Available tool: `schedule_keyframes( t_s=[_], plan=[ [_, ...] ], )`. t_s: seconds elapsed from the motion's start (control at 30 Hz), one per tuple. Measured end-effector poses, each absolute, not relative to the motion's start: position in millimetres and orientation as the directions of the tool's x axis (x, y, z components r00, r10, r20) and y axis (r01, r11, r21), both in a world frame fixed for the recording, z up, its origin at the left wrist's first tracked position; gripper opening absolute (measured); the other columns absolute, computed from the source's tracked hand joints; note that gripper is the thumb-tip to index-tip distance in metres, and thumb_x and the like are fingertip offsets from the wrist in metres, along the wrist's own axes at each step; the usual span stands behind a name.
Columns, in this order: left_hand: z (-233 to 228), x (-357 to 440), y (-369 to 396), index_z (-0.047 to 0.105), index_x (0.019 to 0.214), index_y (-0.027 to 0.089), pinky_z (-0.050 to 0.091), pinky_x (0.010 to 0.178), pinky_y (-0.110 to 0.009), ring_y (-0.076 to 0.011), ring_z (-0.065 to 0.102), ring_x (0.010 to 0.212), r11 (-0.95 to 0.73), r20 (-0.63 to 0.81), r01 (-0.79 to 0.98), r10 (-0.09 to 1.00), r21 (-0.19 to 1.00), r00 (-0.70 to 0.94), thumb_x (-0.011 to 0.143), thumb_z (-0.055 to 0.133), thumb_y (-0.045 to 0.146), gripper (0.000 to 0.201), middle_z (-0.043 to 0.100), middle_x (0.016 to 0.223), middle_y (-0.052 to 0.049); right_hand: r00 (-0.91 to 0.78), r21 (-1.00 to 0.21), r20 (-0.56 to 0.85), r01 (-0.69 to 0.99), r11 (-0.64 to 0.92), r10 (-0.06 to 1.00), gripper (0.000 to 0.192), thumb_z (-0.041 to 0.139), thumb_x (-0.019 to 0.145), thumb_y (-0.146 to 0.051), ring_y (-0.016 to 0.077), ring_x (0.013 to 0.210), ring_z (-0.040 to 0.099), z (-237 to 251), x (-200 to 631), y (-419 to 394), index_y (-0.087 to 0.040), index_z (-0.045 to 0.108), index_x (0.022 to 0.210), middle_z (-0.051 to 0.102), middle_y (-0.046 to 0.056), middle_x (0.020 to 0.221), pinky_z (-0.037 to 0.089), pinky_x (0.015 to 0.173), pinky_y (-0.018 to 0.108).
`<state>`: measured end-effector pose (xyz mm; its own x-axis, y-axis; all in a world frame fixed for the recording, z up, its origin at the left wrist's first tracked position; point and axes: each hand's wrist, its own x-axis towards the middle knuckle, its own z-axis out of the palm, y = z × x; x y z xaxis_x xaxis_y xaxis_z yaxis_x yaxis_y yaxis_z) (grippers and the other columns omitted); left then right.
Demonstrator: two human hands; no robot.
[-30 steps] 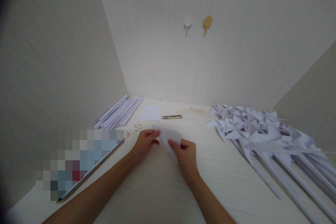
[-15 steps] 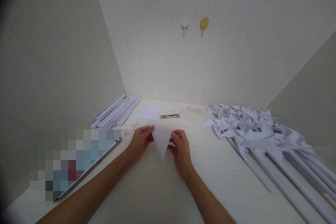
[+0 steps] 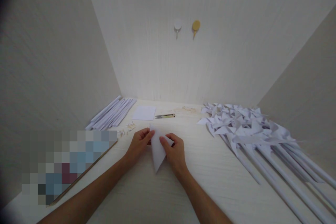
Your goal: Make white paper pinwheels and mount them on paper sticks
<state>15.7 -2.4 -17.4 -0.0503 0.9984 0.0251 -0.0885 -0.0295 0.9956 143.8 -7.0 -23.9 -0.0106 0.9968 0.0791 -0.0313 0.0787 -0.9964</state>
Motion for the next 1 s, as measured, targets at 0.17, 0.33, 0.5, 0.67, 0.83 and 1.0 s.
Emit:
schedule_keyframes(
  t_s=[0.17, 0.33, 0.5, 0.67, 0.83, 1.0],
  plan=[
    [-18, 31, -20, 0.047, 0.069, 0.018, 0.033, 0.044, -0.022, -0.0106, 0.046, 0.046, -0.035, 0.042, 0.141, 0.998, 0.989, -0.044, 0.076, 0.044, 0.047, 0.029, 0.051, 0.057, 0.002, 0.042, -0.994, 0.096, -0.055, 0.098, 0.995, 0.028, 0.063, 0.063, -0.042, 0.0097, 0.039, 0.047, -17, 143, -11, -0.017, 0.052, 0.061, 0.053, -0.004, 0.049, 0.039, 0.036, 0.022],
    [-14, 31, -26, 0.048, 0.068, 0.02, 0.029, 0.046, -0.025, -0.0126, 0.043, 0.045, -0.028, 0.026, 0.246, 1.0, 0.969, 0.013, 0.076, 0.047, 0.045, 0.027, 0.049, 0.052, 0.001, 0.026, -0.988, 0.066, -0.14, 0.069, 0.997, 0.027, 0.068, 0.057, -0.038, 0.0091, 0.041, 0.047, -17, 144, -10, -0.018, 0.05, 0.057, 0.052, -0.005, 0.047, 0.037, 0.037, 0.02],
    [-8, 21, -22, 0.054, 0.064, 0.02, 0.03, 0.049, -0.024, -0.0139, 0.045, 0.053, -0.086, 0.044, 0.185, 0.975, 0.979, 0.22, 0.073, 0.054, 0.039, 0.022, 0.054, 0.059, -0.002, 0.077, -0.93, -0.01, -0.367, 0.019, 0.997, 0.024, 0.071, 0.053, -0.034, 0.0107, 0.052, 0.051, -20, 147, -2, -0.018, 0.059, 0.065, 0.061, -0.002, 0.06, 0.041, 0.049, 0.023],
    [-6, 21, -25, 0.053, 0.064, 0.02, 0.027, 0.047, -0.024, -0.0134, 0.042, 0.05, -0.084, -0.001, 0.259, 0.95, 0.962, 0.312, 0.074, 0.052, 0.036, 0.019, 0.05, 0.055, 0.0, 0.15, -0.872, -0.095, -0.489, -0.01, 0.984, 0.022, 0.072, 0.049, -0.034, 0.0091, 0.05, 0.045, -19, 148, 2, -0.017, 0.063, 0.059, 0.057, -0.004, 0.053, 0.036, 0.049, 0.023],
    [-7, 21, -27, 0.05, 0.065, 0.02, 0.028, 0.051, -0.024, -0.014, 0.042, 0.054, -0.161, 0.011, 0.424, 0.942, 0.891, 0.335, 0.076, 0.048, 0.035, 0.018, 0.05, 0.059, 0.0, 0.153, -0.871, -0.103, -0.491, -0.015, 0.983, 0.022, 0.073, 0.05, -0.036, 0.0071, 0.046, 0.038, -20, 148, 2, -0.016, 0.066, 0.058, 0.055, -0.004, 0.051, 0.027, 0.044, 0.022],
    [-9, 20, -27, 0.049, 0.067, 0.02, 0.028, 0.052, -0.025, -0.0145, 0.044, 0.055, -0.165, 0.001, 0.461, 0.942, 0.872, 0.336, 0.077, 0.047, 0.034, 0.017, 0.051, 0.061, 0.0, 0.159, -0.841, -0.138, -0.54, -0.03, 0.978, 0.021, 0.075, 0.047, -0.034, 0.0063, 0.047, 0.038, -19, 149, 2, -0.017, 0.066, 0.055, 0.056, -0.003, 0.051, 0.026, 0.044, 0.021]
  ],
)
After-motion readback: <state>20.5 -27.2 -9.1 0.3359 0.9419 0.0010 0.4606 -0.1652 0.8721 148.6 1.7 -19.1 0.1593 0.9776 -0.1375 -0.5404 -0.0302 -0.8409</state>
